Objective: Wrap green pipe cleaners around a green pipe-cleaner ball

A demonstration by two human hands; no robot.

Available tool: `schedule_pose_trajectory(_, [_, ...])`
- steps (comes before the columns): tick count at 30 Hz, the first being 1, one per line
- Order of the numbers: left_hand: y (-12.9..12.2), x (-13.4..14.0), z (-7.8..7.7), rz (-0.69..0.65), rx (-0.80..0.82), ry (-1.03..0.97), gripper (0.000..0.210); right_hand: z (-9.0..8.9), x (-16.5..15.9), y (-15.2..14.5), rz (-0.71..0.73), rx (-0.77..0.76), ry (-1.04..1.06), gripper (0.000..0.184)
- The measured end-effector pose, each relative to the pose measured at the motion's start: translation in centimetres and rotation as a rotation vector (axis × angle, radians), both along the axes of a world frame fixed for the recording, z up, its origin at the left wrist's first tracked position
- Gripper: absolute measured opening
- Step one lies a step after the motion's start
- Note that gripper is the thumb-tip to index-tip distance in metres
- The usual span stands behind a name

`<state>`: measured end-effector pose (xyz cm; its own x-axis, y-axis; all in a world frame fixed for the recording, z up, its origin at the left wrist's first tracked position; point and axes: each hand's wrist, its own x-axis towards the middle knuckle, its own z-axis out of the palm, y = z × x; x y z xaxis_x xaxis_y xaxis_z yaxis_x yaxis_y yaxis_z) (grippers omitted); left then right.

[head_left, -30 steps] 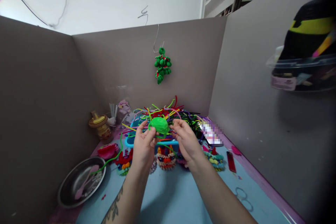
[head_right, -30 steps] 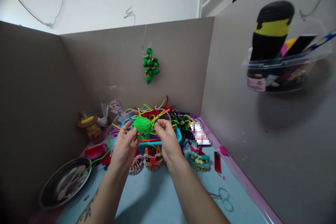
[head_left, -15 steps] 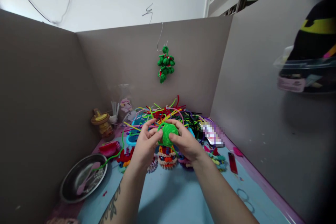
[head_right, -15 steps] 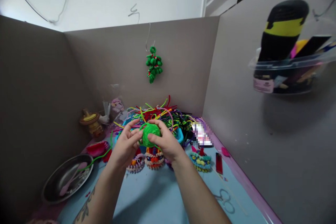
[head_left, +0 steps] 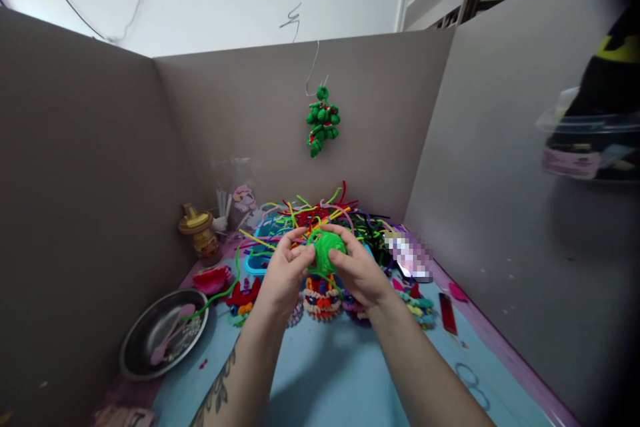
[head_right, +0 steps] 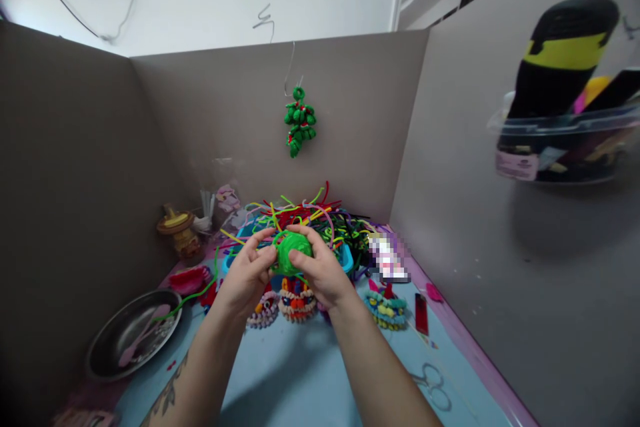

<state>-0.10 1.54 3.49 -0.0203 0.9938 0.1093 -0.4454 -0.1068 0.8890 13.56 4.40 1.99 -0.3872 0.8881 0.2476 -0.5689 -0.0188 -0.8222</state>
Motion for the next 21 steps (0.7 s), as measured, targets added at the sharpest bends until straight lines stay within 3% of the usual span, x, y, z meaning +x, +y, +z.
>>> schedule_pose_trajectory(6, [-0.4, -0.3, 0.2, -0.040, 0.082, 0.191, 0.056, 0.0, 0.1, 0.3, -0.039, -0.104, 0.088, 0.042])
schedule_pose_trajectory(11, [-0.6, -0.2, 0.2, -0.031, 0.126, 0.341, 0.053, 0.1, -0.2, 0.0, -0.091, -0.069, 0.046, 0.045])
schedule_pose_trajectory(17, [-0.6, -0.4, 0.3, -0.080, 0.128, 0.354, 0.060, 0.4, -0.8, -0.2, -0.246, -0.144, 0.046, 0.041])
schedule_pose_trajectory(21, [-0.3, -0.4, 0.0, -0.078, 0.135, 0.381, 0.062, 0.2, -1.1, 0.0, -0.251, -0.190, 0.093, 0.041])
